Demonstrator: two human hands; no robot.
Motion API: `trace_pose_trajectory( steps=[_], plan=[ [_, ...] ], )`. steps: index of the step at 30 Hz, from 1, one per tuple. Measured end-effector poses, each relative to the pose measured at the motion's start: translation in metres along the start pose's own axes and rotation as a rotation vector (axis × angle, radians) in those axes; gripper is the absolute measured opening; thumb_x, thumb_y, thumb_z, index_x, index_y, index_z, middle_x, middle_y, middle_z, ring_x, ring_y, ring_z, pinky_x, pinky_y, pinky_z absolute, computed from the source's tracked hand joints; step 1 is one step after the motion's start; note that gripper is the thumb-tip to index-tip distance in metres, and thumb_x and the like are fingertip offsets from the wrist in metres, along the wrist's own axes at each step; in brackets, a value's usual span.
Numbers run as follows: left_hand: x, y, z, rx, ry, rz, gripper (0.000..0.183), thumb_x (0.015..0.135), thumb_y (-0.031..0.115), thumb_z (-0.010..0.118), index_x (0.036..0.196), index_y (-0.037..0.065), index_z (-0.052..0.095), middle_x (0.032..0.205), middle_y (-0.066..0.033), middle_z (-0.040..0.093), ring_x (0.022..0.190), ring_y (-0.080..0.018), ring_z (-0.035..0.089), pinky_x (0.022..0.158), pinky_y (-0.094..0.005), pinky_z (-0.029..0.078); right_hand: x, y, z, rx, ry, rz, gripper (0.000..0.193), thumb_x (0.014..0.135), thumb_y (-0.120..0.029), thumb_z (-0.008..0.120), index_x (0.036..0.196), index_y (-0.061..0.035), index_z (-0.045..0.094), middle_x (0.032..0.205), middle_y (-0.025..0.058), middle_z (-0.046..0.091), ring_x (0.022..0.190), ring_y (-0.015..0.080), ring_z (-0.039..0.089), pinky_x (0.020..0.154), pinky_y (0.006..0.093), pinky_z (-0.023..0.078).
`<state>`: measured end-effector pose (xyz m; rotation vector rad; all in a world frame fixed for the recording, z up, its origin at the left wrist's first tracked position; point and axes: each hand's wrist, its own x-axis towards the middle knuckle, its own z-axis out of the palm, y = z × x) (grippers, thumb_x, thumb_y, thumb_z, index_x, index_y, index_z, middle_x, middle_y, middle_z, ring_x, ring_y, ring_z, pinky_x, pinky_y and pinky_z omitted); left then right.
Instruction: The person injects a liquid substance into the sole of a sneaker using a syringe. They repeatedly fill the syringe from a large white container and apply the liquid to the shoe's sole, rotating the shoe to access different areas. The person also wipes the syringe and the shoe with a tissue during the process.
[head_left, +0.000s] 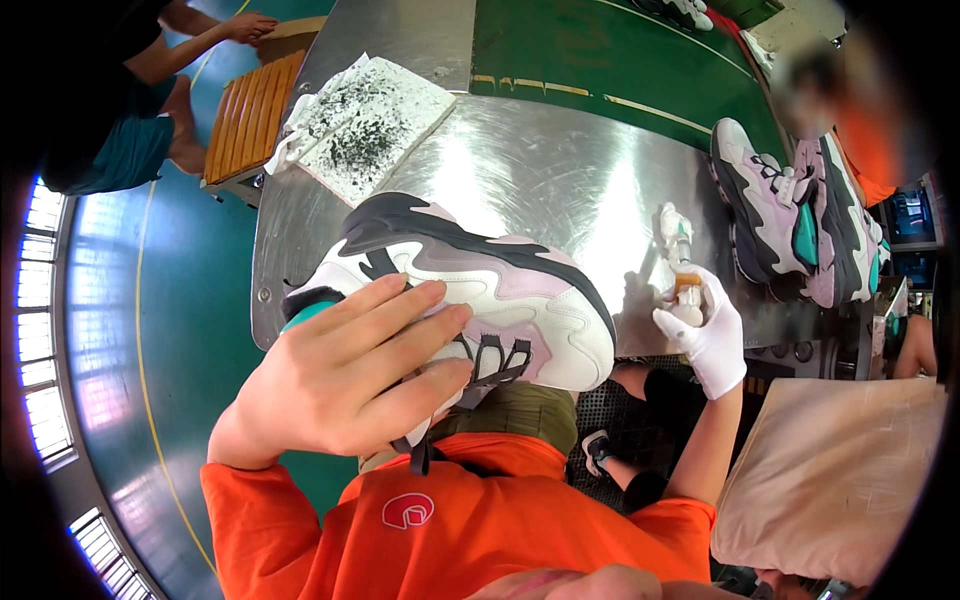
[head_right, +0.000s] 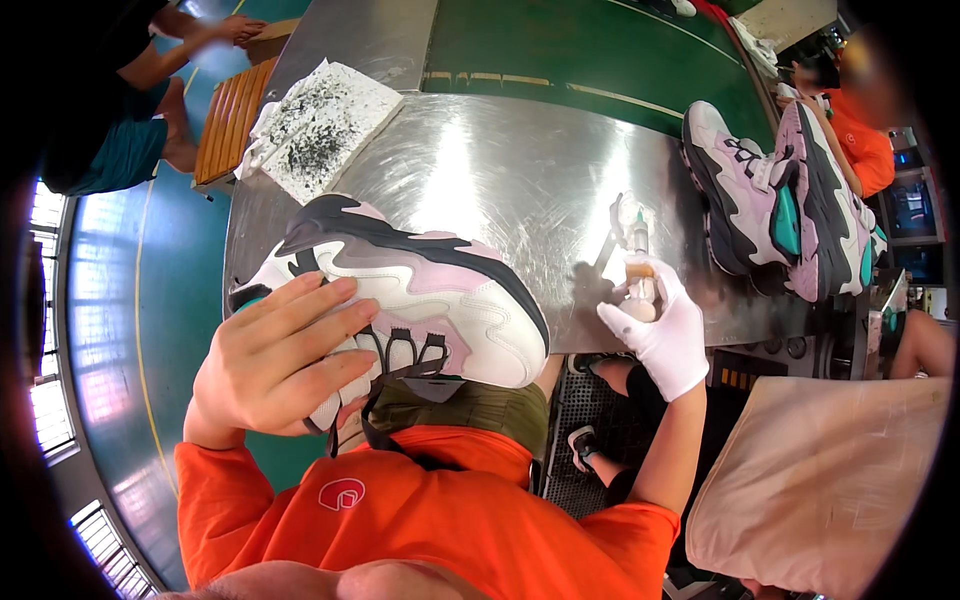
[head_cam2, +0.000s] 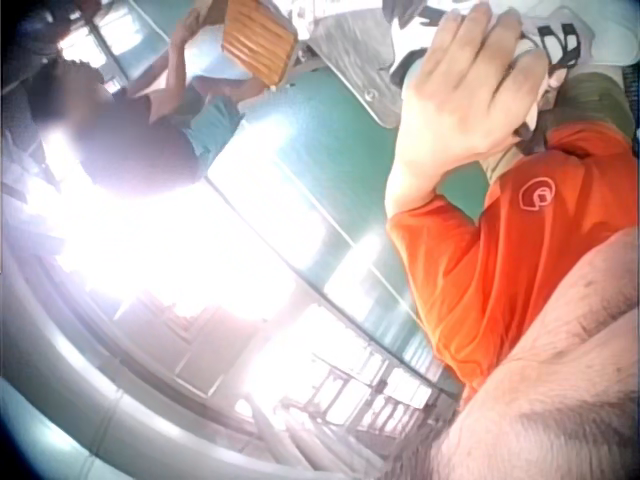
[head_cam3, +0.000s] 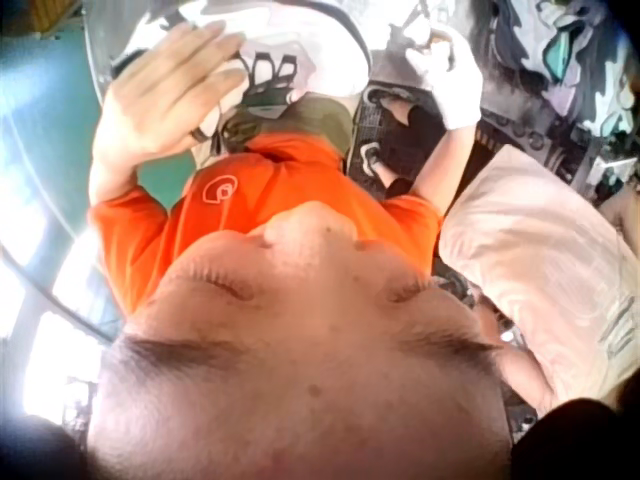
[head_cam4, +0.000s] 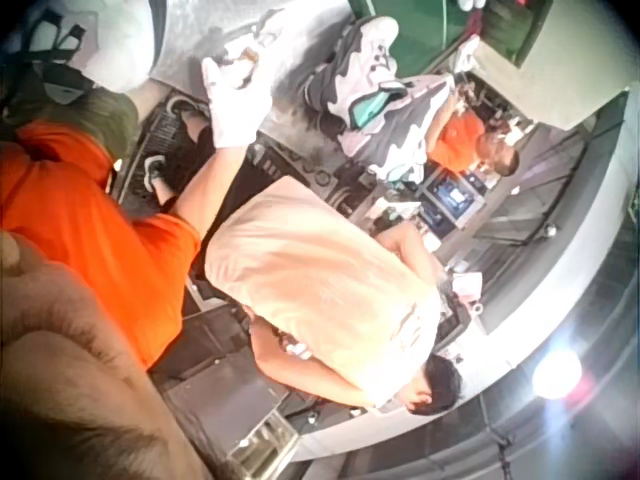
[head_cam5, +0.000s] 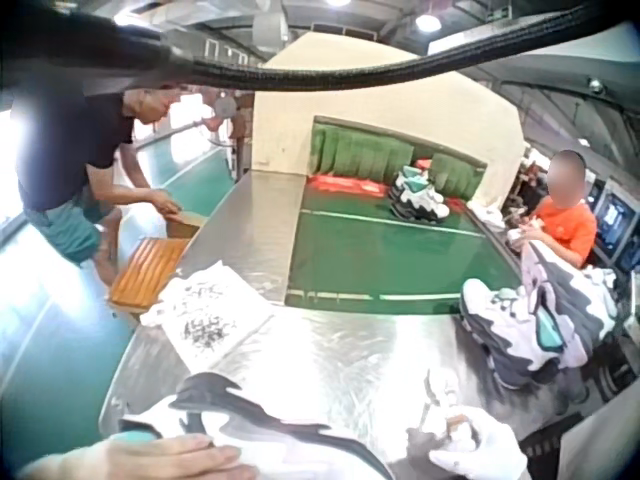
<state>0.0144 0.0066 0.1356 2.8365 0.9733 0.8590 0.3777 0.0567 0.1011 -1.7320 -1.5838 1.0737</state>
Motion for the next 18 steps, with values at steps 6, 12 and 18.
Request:
trace_pose_trajectory(
  steps=[6, 12, 18],
  plan=[
    [-0.014, 0.008, 0.005, 0.045, 0.020, 0.002, 0.016, 0.076, 0.010, 0.066, 0.092, 0.008, 0.063, 0.104, -0.0162, 0.070, 0.099, -0.0338, 0.068, 0.088, -0.0433, 0.054, -0.014, -0.020, 0.009, 0.154, 0.157, -0.098, 0.049, 0.074, 0.004, 0.070, 0.120, -0.0032, 0.055, 0.094, 0.0030, 0.060, 0.081, 0.0089, 0.059, 0.074, 0.0228, 0.050],
    [-0.028, 0.012, 0.010, 0.064, 0.039, 0.025, 0.017, 0.078, 0.008, 0.066, 0.094, 0.008, 0.062, 0.104, -0.0161, 0.070, 0.098, -0.0337, 0.068, 0.088, -0.0440, 0.054, -0.011, -0.036, 0.023, 0.019, 0.219, -0.259, 0.046, 0.077, 0.004, 0.064, 0.122, -0.0016, 0.055, 0.098, 0.0042, 0.057, 0.085, 0.0097, 0.055, 0.081, 0.0222, 0.046],
    [-0.032, 0.010, 0.014, 0.062, 0.095, 0.056, 0.017, 0.079, 0.010, 0.067, 0.094, 0.006, 0.062, 0.103, -0.0169, 0.070, 0.097, -0.0341, 0.068, 0.088, -0.0444, 0.054, -0.008, -0.046, 0.031, -0.009, 0.316, -0.365, 0.045, 0.078, 0.005, 0.064, 0.121, -0.0024, 0.055, 0.098, 0.0024, 0.057, 0.085, 0.0078, 0.054, 0.081, 0.0206, 0.044]
  ],
)
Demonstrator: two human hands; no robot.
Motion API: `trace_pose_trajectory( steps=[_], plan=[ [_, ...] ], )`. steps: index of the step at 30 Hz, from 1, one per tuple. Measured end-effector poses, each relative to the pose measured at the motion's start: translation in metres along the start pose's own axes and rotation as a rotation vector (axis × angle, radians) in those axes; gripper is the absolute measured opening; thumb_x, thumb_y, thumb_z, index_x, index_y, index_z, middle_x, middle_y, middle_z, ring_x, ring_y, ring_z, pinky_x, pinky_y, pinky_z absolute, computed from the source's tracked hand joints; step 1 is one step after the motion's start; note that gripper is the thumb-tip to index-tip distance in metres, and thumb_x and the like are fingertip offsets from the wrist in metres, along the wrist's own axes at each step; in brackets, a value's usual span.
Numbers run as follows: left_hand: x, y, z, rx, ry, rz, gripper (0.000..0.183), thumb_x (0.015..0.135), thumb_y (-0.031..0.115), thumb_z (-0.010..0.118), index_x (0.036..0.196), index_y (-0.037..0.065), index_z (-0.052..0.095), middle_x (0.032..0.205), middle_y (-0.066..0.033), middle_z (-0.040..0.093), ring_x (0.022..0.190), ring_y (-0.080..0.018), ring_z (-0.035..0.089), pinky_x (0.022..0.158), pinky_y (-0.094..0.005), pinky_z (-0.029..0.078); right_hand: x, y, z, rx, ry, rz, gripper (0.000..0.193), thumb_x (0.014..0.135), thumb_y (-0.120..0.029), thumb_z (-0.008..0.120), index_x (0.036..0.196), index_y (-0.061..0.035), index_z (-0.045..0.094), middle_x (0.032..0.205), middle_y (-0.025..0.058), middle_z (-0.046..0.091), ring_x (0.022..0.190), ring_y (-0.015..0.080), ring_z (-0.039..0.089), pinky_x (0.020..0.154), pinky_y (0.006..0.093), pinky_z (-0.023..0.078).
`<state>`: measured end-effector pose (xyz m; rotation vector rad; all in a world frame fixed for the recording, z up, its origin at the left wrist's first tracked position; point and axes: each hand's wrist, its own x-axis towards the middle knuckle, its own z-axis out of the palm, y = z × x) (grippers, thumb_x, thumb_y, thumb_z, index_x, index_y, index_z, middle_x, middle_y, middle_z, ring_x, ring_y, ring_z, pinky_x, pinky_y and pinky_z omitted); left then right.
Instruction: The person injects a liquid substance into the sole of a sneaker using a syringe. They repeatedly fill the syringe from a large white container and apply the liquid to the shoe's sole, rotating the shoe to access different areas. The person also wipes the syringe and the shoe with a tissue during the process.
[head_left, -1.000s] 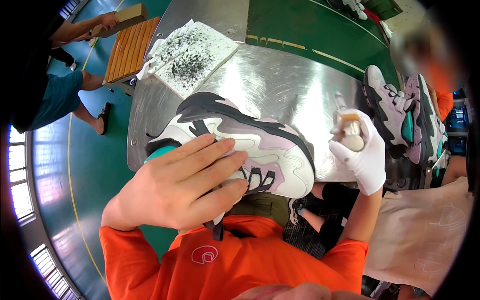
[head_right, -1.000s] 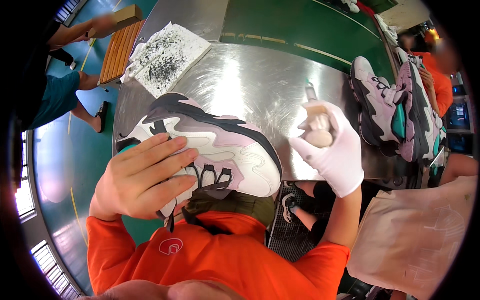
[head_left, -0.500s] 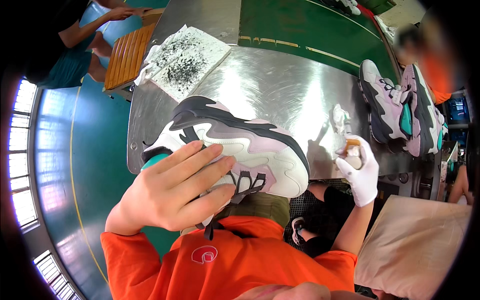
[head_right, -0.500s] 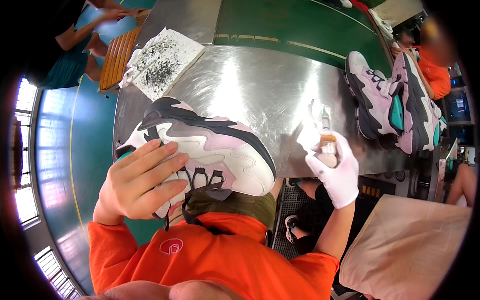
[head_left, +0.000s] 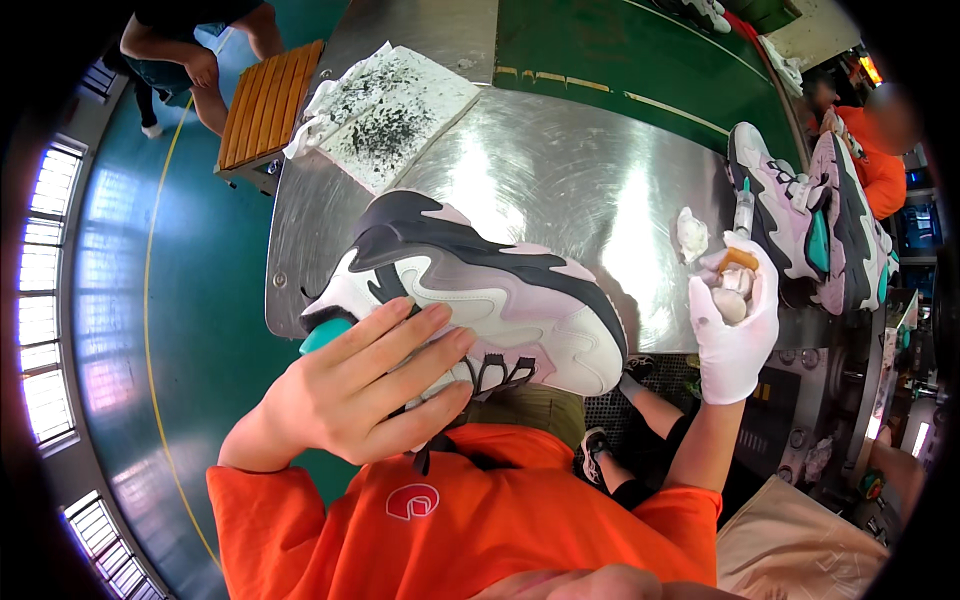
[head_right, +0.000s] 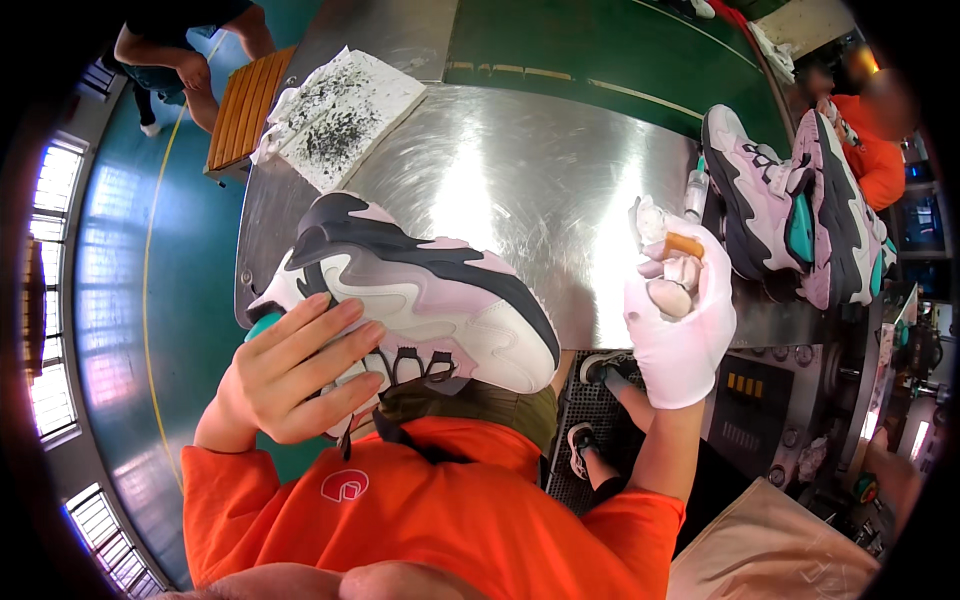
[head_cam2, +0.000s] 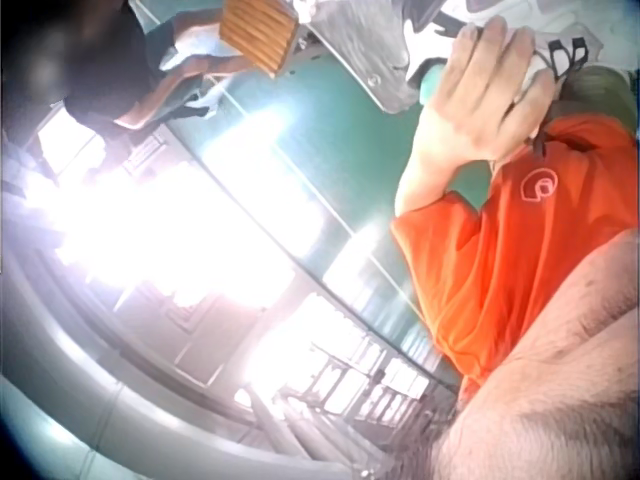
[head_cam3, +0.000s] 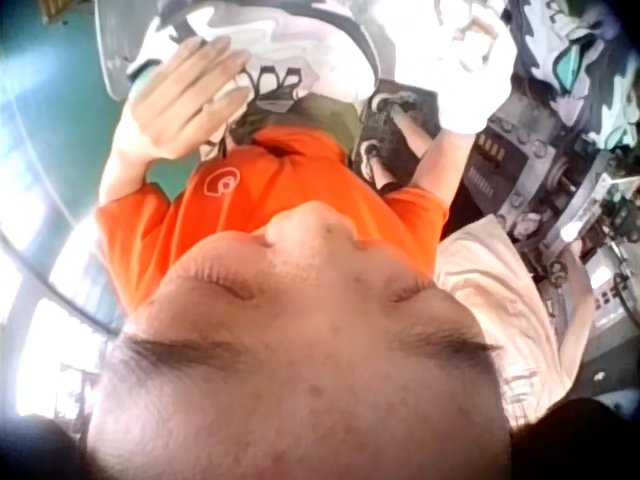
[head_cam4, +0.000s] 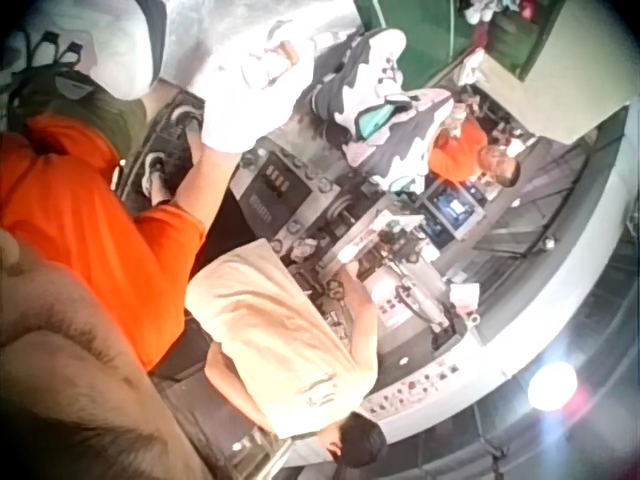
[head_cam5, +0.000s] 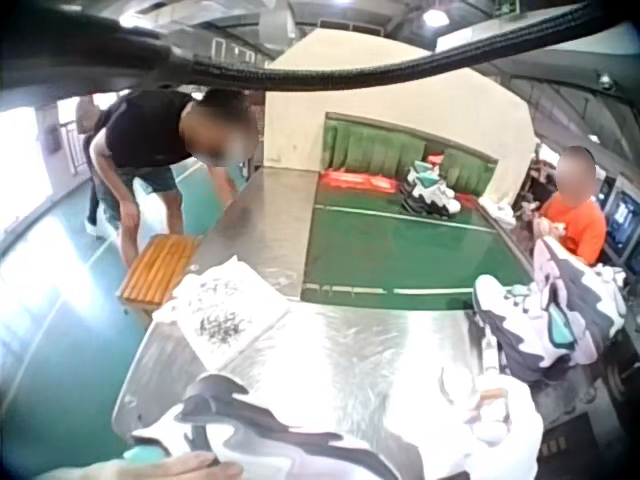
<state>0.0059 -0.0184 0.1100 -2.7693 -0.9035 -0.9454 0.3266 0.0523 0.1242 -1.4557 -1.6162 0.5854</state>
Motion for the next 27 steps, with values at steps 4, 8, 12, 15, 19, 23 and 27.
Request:
trace_pose_trajectory(
  steps=[4, 8, 12, 15, 19, 23, 27],
  plan=[
    [0.004, -0.002, -0.001, 0.003, 0.000, 0.006, 0.016, 0.080, 0.011, 0.068, 0.094, 0.006, 0.063, 0.104, -0.0168, 0.070, 0.097, -0.0344, 0.068, 0.088, -0.0448, 0.054, 0.000, -0.005, 0.001, -0.086, -0.028, 0.005, 0.046, 0.078, 0.007, 0.063, 0.122, -0.0028, 0.054, 0.098, 0.0028, 0.056, 0.085, 0.0080, 0.054, 0.080, 0.0203, 0.045],
    [0.010, -0.004, -0.004, -0.009, -0.012, -0.001, 0.016, 0.079, 0.012, 0.068, 0.093, 0.006, 0.063, 0.105, -0.0165, 0.070, 0.098, -0.0343, 0.068, 0.088, -0.0449, 0.054, -0.009, 0.007, -0.011, 0.112, -0.092, 0.124, 0.051, 0.074, 0.004, 0.069, 0.121, -0.0042, 0.052, 0.096, 0.0031, 0.059, 0.080, 0.0075, 0.057, 0.073, 0.0223, 0.049],
    [0.018, -0.008, -0.005, -0.034, -0.028, -0.006, 0.015, 0.078, 0.013, 0.068, 0.091, 0.005, 0.064, 0.104, -0.0168, 0.070, 0.097, -0.0343, 0.068, 0.088, -0.0442, 0.055, -0.010, 0.030, -0.019, -0.105, -0.142, 0.250, 0.046, 0.080, 0.001, 0.065, 0.123, -0.0042, 0.052, 0.095, 0.0025, 0.057, 0.079, 0.0081, 0.055, 0.070, 0.0208, 0.047],
    [0.024, -0.011, -0.007, -0.031, -0.048, -0.006, 0.016, 0.076, 0.014, 0.068, 0.088, 0.005, 0.065, 0.103, -0.0175, 0.070, 0.097, -0.0343, 0.068, 0.087, -0.0436, 0.055, -0.004, 0.041, -0.023, -0.066, -0.209, 0.365, 0.042, 0.080, -0.001, 0.066, 0.121, -0.0036, 0.054, 0.091, 0.0021, 0.059, 0.075, 0.0084, 0.057, 0.063, 0.0215, 0.048],
    [0.030, -0.016, -0.005, -0.047, -0.052, -0.011, 0.016, 0.075, 0.016, 0.068, 0.087, 0.005, 0.065, 0.102, -0.0180, 0.070, 0.096, -0.0345, 0.068, 0.086, -0.0431, 0.055, -0.004, 0.028, -0.026, 0.064, -0.153, 0.509, 0.037, 0.078, -0.004, 0.071, 0.113, -0.0027, 0.061, 0.086, 0.0018, 0.061, 0.075, 0.0072, 0.056, 0.065, 0.0208, 0.047],
    [0.033, -0.017, -0.005, -0.058, -0.064, -0.035, 0.015, 0.076, 0.015, 0.066, 0.087, 0.005, 0.064, 0.100, -0.0183, 0.070, 0.095, -0.0352, 0.069, 0.086, -0.0429, 0.055, -0.006, 0.012, -0.041, 0.261, -0.176, 0.462, 0.028, 0.086, -0.006, 0.062, 0.113, 0.0016, 0.060, 0.078, 0.0074, 0.062, 0.064, 0.0151, 0.062, 0.059, 0.0238, 0.050],
    [0.037, -0.019, -0.005, -0.063, -0.078, -0.033, 0.016, 0.077, 0.015, 0.066, 0.088, 0.005, 0.063, 0.099, -0.0188, 0.071, 0.096, -0.0358, 0.069, 0.085, -0.0437, 0.056, -0.011, 0.025, -0.046, 0.819, -0.372, 0.235, 0.050, 0.084, -0.033, 0.068, 0.104, 0.0108, 0.057, 0.073, 0.0120, 0.062, 0.055, 0.0238, 0.062, 0.065, 0.0331, 0.054]
  ],
)
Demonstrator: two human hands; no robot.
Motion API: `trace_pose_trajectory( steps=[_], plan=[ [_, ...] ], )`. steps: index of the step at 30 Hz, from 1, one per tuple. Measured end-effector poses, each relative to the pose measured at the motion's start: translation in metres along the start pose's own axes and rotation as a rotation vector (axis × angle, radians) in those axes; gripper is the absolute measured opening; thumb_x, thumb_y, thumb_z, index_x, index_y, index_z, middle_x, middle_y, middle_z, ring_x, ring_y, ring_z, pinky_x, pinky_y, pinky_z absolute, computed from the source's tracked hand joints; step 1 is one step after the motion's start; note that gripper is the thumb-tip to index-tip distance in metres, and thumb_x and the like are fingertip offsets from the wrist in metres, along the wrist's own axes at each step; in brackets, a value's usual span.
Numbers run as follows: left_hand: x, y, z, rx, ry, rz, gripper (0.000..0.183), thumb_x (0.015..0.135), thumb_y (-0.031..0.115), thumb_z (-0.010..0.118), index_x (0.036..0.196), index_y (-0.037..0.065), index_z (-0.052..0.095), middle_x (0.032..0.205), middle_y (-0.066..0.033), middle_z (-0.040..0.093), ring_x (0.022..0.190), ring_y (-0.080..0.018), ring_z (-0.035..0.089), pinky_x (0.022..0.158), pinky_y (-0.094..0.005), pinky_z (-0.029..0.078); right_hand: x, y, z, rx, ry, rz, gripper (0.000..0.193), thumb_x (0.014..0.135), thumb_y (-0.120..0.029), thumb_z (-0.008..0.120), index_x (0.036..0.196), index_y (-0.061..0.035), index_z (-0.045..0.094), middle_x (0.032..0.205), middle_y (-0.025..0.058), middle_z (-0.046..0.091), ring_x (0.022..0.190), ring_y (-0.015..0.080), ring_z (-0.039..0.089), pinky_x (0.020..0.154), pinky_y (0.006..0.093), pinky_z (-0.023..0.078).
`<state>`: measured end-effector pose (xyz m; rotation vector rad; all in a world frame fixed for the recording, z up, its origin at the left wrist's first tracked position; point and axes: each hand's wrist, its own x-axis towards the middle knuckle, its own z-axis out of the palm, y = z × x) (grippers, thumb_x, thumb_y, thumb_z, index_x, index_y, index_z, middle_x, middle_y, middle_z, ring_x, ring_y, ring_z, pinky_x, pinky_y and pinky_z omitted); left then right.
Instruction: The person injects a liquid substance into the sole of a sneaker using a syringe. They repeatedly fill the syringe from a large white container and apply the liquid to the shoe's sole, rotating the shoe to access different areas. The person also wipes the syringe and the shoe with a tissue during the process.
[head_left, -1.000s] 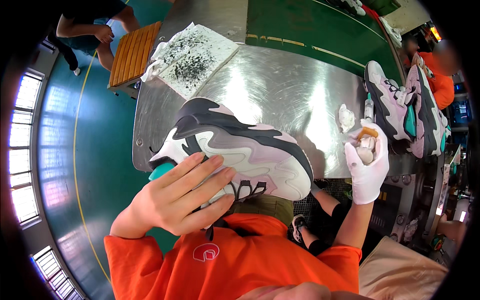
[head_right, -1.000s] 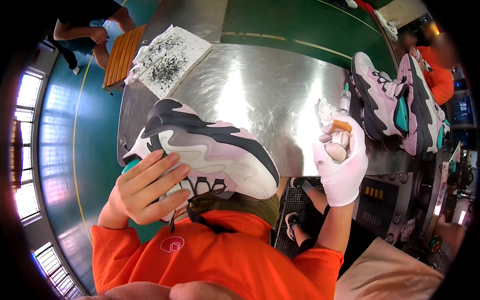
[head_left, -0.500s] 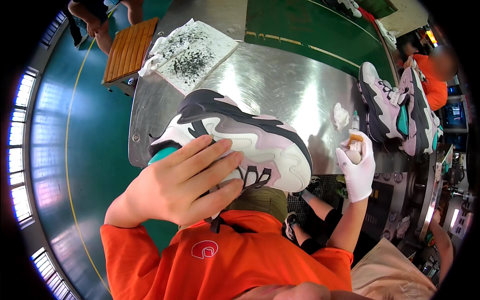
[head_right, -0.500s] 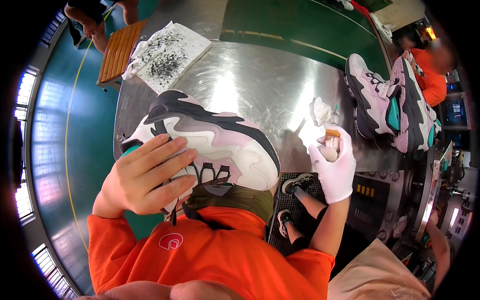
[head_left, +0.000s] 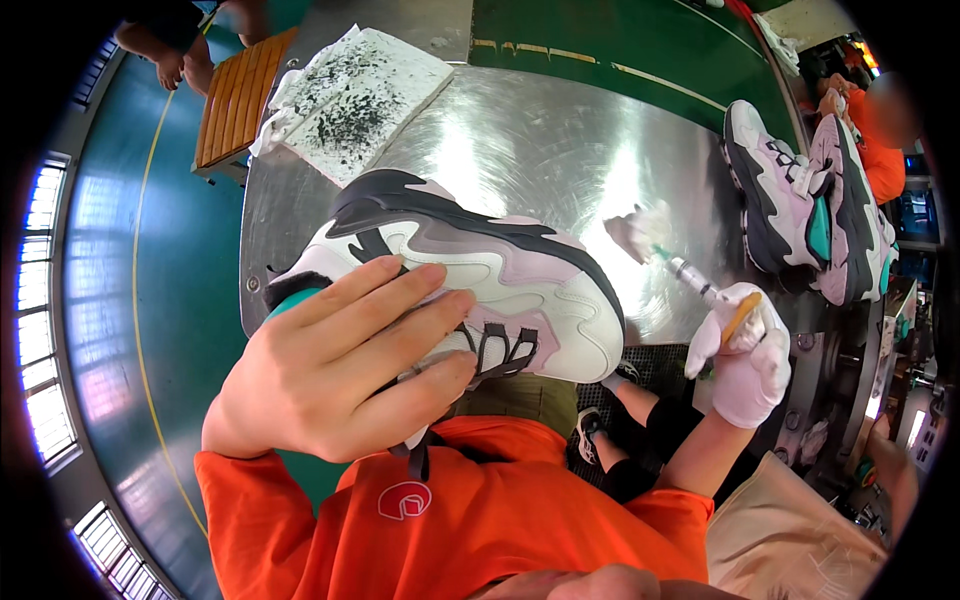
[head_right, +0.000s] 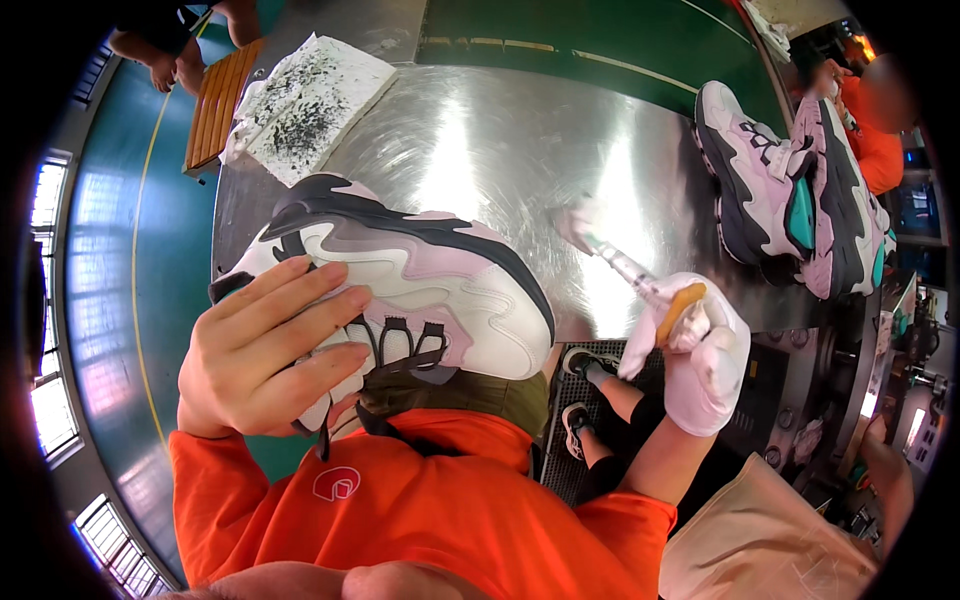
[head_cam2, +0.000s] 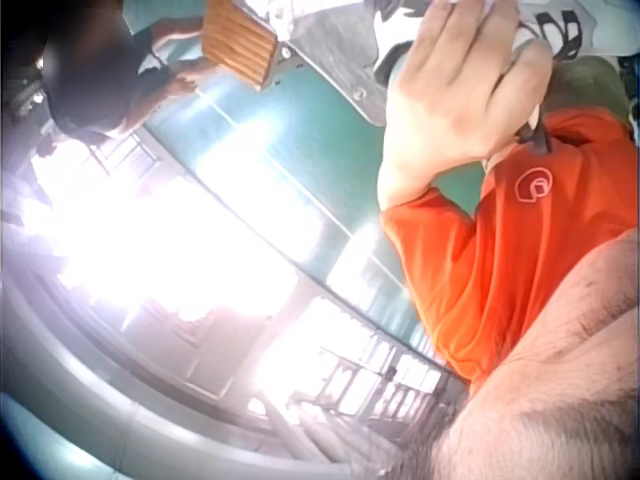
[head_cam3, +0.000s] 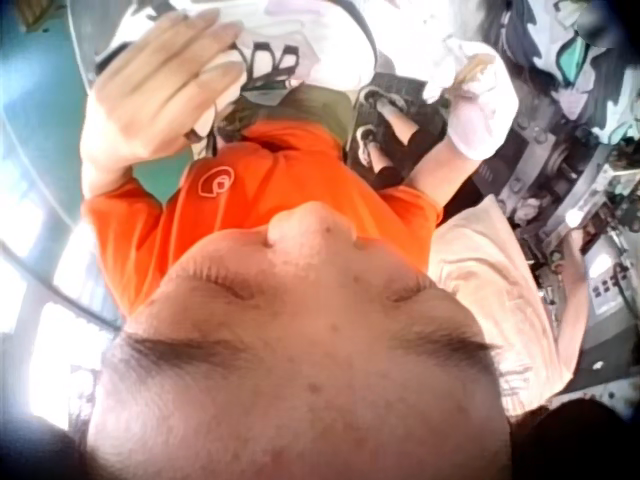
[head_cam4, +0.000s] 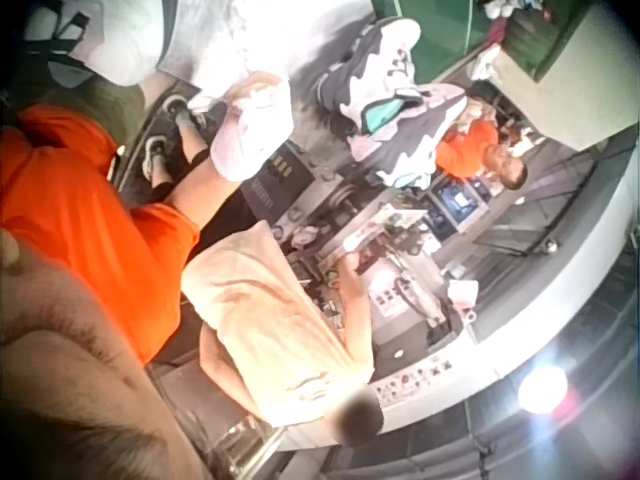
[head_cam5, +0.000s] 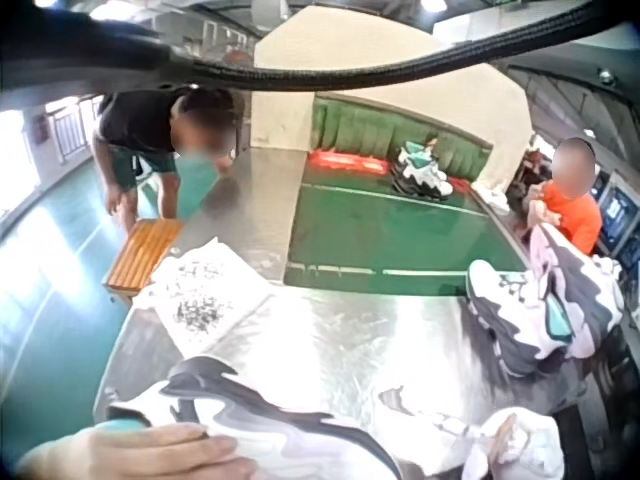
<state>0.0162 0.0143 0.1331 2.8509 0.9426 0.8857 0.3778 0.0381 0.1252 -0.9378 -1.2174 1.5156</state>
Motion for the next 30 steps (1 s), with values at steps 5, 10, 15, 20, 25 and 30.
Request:
trace_pose_trajectory(
  steps=[5, 10, 15, 20, 25, 30],
  plan=[
    [0.003, 0.001, 0.001, 0.023, -0.016, -0.015, 0.016, 0.076, 0.014, 0.066, 0.089, 0.006, 0.062, 0.098, -0.0184, 0.071, 0.097, -0.0354, 0.069, 0.084, -0.0443, 0.056, 0.004, 0.015, 0.012, 0.271, -0.115, 0.055, 0.071, 0.069, -0.041, 0.073, 0.103, 0.0181, 0.053, 0.064, 0.0179, 0.060, 0.051, 0.0298, 0.063, 0.080, 0.0388, 0.055],
    [0.004, 0.001, 0.001, 0.030, -0.021, -0.021, 0.016, 0.075, 0.013, 0.067, 0.088, 0.006, 0.062, 0.098, -0.0181, 0.071, 0.097, -0.0351, 0.069, 0.085, -0.0439, 0.056, 0.009, 0.019, 0.024, 0.343, -0.144, 0.082, 0.075, 0.066, -0.040, 0.071, 0.105, 0.0215, 0.053, 0.065, 0.0187, 0.060, 0.049, 0.0291, 0.062, 0.055, 0.0342, 0.055],
    [0.005, 0.001, 0.000, 0.028, -0.023, -0.021, 0.016, 0.075, 0.014, 0.067, 0.088, 0.005, 0.062, 0.098, -0.0182, 0.071, 0.097, -0.0352, 0.069, 0.084, -0.0441, 0.056, 0.012, 0.018, 0.024, 0.207, -0.135, 0.129, 0.075, 0.067, -0.042, 0.072, 0.103, 0.0221, 0.055, 0.065, 0.0146, 0.059, 0.050, 0.0262, 0.061, 0.052, 0.0334, 0.054],
    [0.006, 0.002, 0.000, 0.010, -0.040, -0.028, 0.019, 0.074, 0.016, 0.068, 0.088, 0.005, 0.062, 0.099, -0.0183, 0.071, 0.097, -0.0355, 0.069, 0.083, -0.0442, 0.057, 0.012, 0.012, 0.024, 0.167, -0.123, 0.156, 0.076, 0.067, -0.041, 0.075, 0.103, 0.0229, 0.055, 0.065, 0.0137, 0.058, 0.051, 0.0236, 0.060, 0.052, 0.0308, 0.052],
    [0.006, 0.003, -0.003, 0.035, -0.106, -0.032, 0.022, 0.080, 0.025, 0.070, 0.087, 0.006, 0.062, 0.100, -0.0180, 0.071, 0.098, -0.0355, 0.069, 0.085, -0.0449, 0.056, 0.009, 0.007, 0.017, 0.148, -0.125, 0.185, 0.076, 0.065, -0.038, 0.075, 0.105, 0.0238, 0.055, 0.068, 0.0177, 0.061, 0.052, 0.0237, 0.060, 0.054, 0.0297, 0.051],
    [0.006, 0.011, -0.003, 0.015, -0.097, -0.062, 0.014, 0.083, 0.019, 0.066, 0.088, 0.006, 0.066, 0.100, -0.0180, 0.071, 0.095, -0.0339, 0.069, 0.082, -0.0428, 0.057, 0.002, 0.013, 0.012, 0.180, -0.171, 0.164, 0.078, 0.066, -0.037, 0.075, 0.109, 0.0240, 0.053, 0.069, 0.0226, 0.062, 0.053, 0.0240, 0.061, 0.050, 0.0293, 0.049]
  ],
)
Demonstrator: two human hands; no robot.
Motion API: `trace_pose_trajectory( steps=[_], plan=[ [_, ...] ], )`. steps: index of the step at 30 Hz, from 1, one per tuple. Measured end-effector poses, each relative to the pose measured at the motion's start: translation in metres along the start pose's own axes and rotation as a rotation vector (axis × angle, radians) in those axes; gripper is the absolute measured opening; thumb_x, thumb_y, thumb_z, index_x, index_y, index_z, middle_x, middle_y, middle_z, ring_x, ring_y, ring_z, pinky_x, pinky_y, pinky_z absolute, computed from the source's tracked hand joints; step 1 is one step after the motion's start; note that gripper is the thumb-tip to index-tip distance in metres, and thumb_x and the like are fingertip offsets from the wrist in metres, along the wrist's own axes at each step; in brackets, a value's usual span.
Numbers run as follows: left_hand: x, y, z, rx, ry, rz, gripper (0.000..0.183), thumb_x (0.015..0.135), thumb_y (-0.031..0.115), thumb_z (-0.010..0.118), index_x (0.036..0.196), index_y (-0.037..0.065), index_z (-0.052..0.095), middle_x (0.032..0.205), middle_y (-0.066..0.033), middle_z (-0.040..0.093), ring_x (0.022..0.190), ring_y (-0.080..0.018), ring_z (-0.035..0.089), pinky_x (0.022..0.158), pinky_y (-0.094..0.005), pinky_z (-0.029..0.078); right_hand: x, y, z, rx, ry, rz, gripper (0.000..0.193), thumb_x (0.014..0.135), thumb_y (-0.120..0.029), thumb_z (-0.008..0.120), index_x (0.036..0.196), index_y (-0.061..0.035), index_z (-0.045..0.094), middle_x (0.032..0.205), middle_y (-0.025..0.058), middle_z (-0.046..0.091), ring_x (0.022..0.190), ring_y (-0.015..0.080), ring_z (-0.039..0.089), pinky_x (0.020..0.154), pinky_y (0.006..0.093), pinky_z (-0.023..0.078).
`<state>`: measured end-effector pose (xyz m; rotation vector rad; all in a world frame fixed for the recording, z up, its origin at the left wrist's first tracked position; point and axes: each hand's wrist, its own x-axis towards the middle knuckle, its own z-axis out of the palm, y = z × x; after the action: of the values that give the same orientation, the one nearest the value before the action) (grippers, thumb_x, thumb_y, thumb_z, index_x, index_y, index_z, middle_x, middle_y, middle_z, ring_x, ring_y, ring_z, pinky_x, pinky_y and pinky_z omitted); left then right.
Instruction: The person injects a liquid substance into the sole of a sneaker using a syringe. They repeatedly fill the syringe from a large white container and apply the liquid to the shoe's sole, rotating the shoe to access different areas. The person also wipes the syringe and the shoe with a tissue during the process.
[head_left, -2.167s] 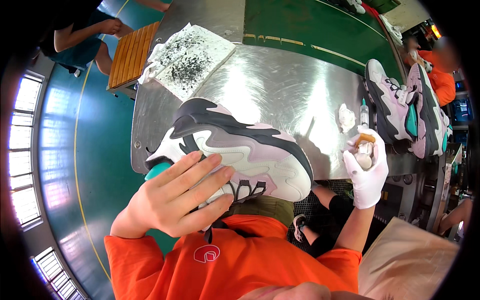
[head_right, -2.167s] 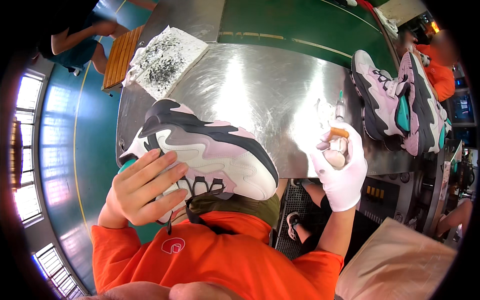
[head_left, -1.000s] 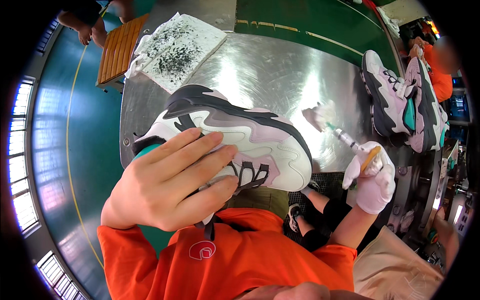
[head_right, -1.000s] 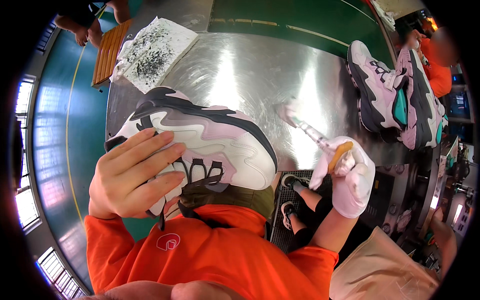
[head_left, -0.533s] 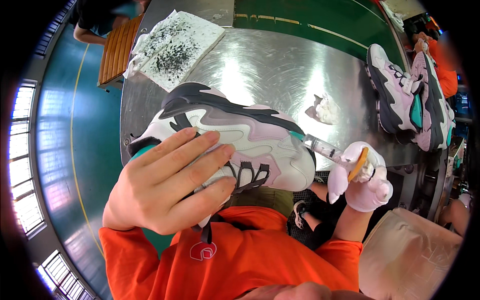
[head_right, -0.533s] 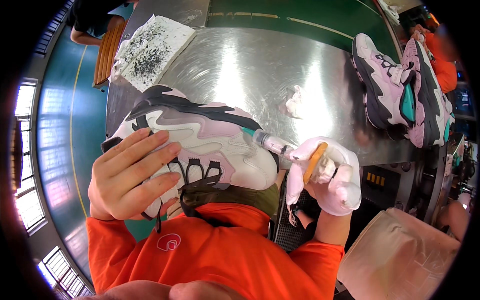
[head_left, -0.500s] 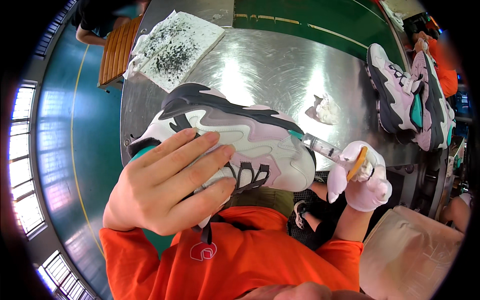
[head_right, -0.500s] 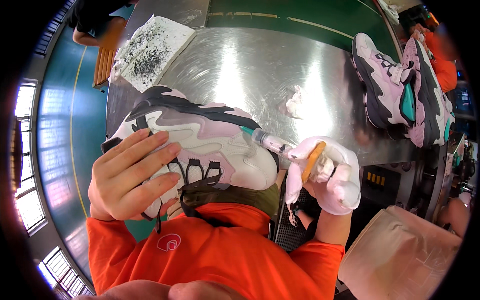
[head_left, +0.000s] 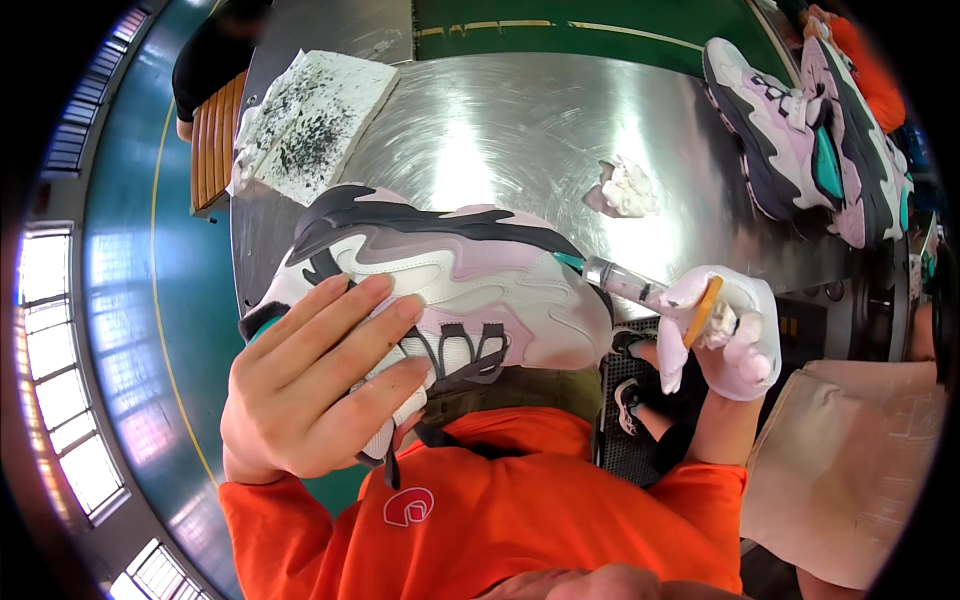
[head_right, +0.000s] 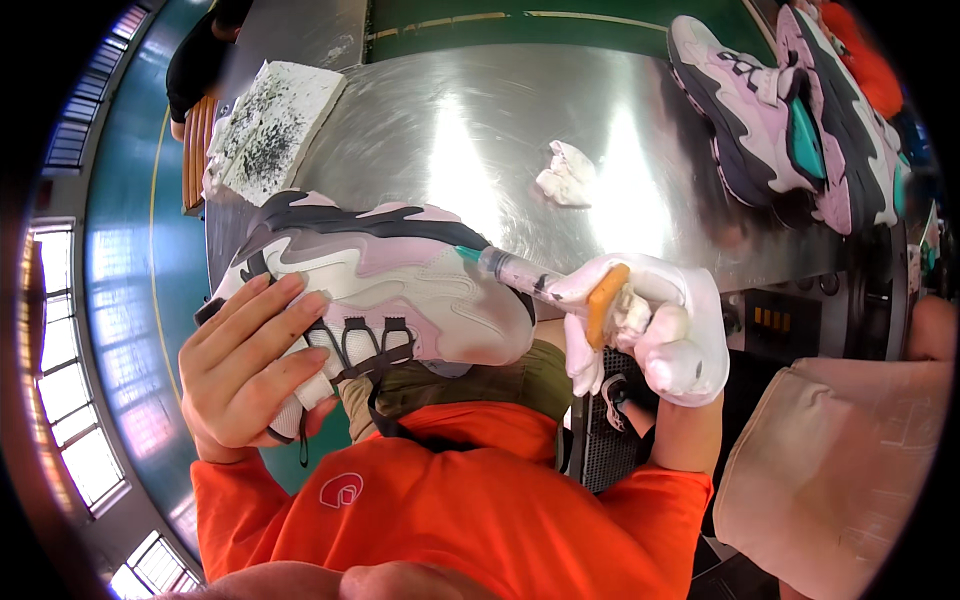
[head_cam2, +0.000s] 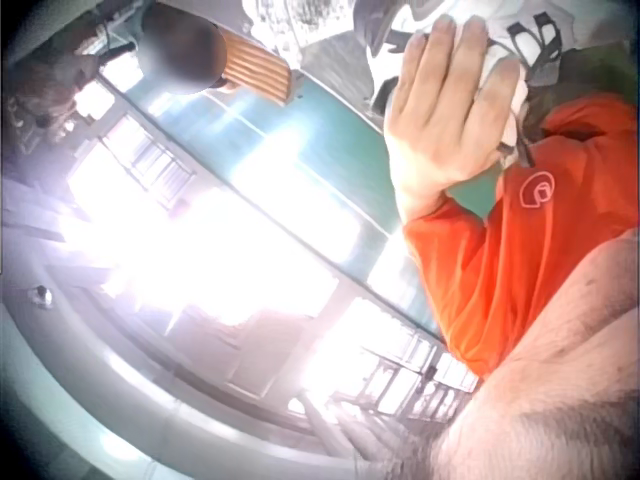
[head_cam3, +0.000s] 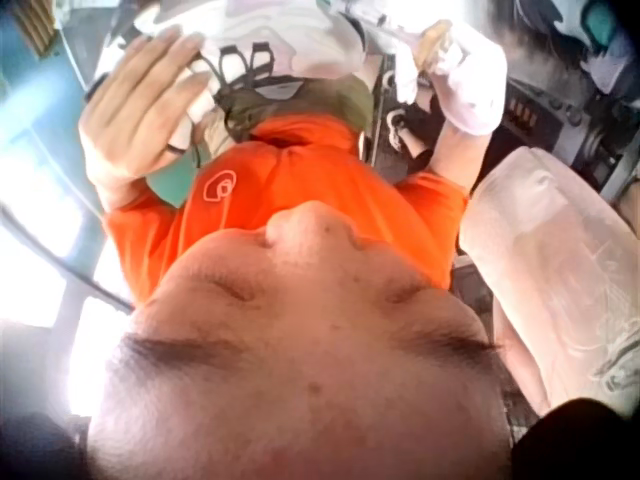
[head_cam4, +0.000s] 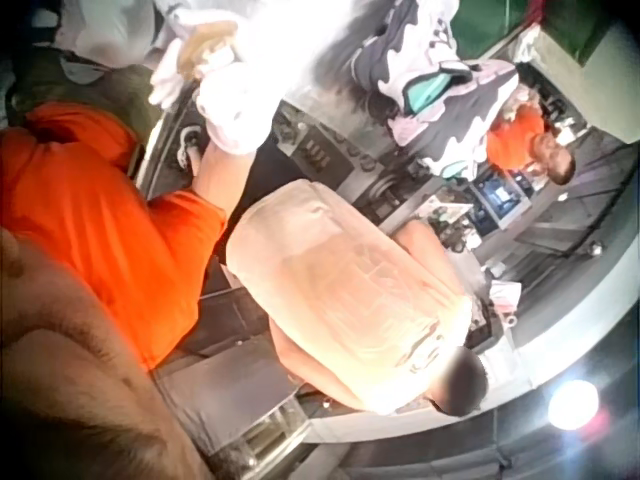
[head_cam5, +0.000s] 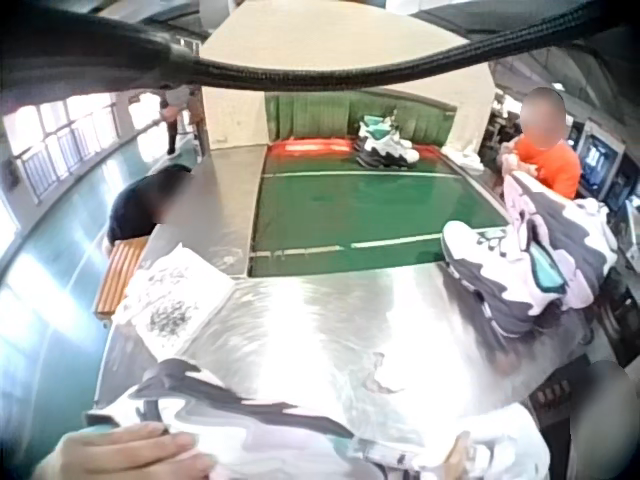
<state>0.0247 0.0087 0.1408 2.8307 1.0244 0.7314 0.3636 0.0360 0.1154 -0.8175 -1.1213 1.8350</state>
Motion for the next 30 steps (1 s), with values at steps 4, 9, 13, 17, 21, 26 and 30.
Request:
trace_pose_trajectory(
  steps=[4, 9, 13, 17, 21, 26, 30],
  plan=[
    [0.001, 0.003, 0.000, 0.002, -0.013, -0.030, 0.018, 0.083, 0.023, 0.068, 0.089, 0.006, 0.066, 0.102, -0.0180, 0.071, 0.098, -0.0346, 0.069, 0.084, -0.0435, 0.056, -0.008, 0.001, -0.001, -0.055, 0.060, -0.029, 0.085, 0.069, -0.058, 0.078, 0.102, 0.0163, 0.056, 0.064, 0.0143, 0.060, 0.044, 0.0226, 0.059, 0.041, 0.0299, 0.050],
    [-0.009, 0.026, 0.005, 0.083, -0.017, -0.093, 0.023, 0.085, 0.026, 0.069, 0.092, 0.005, 0.065, 0.103, -0.0181, 0.070, 0.100, -0.0355, 0.068, 0.087, -0.0444, 0.055, -0.019, 0.015, -0.008, 0.040, 0.037, -0.056, 0.086, 0.069, -0.060, 0.078, 0.103, 0.0160, 0.056, 0.061, 0.0135, 0.060, 0.044, 0.0227, 0.059, 0.042, 0.0298, 0.050],
    [-0.016, 0.051, 0.012, 0.207, -0.023, -0.160, 0.021, 0.086, 0.024, 0.069, 0.092, 0.004, 0.064, 0.103, -0.0192, 0.070, 0.101, -0.0359, 0.068, 0.087, -0.0434, 0.055, -0.031, 0.035, -0.022, 0.227, -0.015, -0.086, 0.085, 0.063, -0.044, 0.078, 0.112, 0.0213, 0.052, 0.069, 0.0226, 0.061, 0.056, 0.0279, 0.063, 0.049, 0.0319, 0.055],
    [-0.025, 0.072, 0.022, 0.278, 0.001, -0.194, 0.023, 0.086, 0.025, 0.070, 0.094, 0.004, 0.063, 0.104, -0.0221, 0.070, 0.103, -0.0377, 0.067, 0.088, -0.0448, 0.055, -0.041, 0.050, -0.024, 0.274, -0.007, -0.136, 0.086, 0.063, -0.045, 0.079, 0.112, 0.0197, 0.053, 0.069, 0.0221, 0.061, 0.056, 0.0278, 0.063, 0.048, 0.0321, 0.054],
    [-0.036, 0.081, 0.030, 0.282, -0.006, -0.227, 0.038, 0.076, 0.023, 0.076, 0.102, 0.004, 0.055, 0.113, -0.0245, 0.066, 0.110, -0.0415, 0.063, 0.095, -0.0488, 0.050, -0.052, 0.064, -0.012, 0.306, 0.092, -0.183, 0.085, 0.068, -0.050, 0.080, 0.114, 0.0156, 0.052, 0.067, 0.0193, 0.060, 0.050, 0.0261, 0.060, 0.045, 0.0312, 0.050],
    [-0.035, 0.084, 0.036, 0.317, 0.006, -0.222, 0.034, 0.078, 0.024, 0.074, 0.099, 0.002, 0.059, 0.111, -0.0249, 0.067, 0.109, -0.0411, 0.064, 0.094, -0.0485, 0.051, -0.063, 0.080, -0.002, 0.358, 0.137, -0.303, 0.082, 0.074, -0.050, 0.078, 0.118, 0.0132, 0.050, 0.067, 0.0181, 0.060, 0.048, 0.0254, 0.058, 0.045, 0.0322, 0.049],
    [-0.038, 0.083, 0.039, 0.320, 0.028, -0.211, 0.033, 0.078, 0.024, 0.074, 0.099, 0.001, 0.061, 0.112, -0.0246, 0.067, 0.109, -0.0401, 0.064, 0.093, -0.0484, 0.051, -0.071, 0.088, 0.008, 0.375, 0.198, -0.308, 0.084, 0.075, -0.049, 0.077, 0.122, 0.0135, 0.047, 0.070, 0.0193, 0.059, 0.051, 0.0261, 0.058, 0.046, 0.0326, 0.050]
  ],
)
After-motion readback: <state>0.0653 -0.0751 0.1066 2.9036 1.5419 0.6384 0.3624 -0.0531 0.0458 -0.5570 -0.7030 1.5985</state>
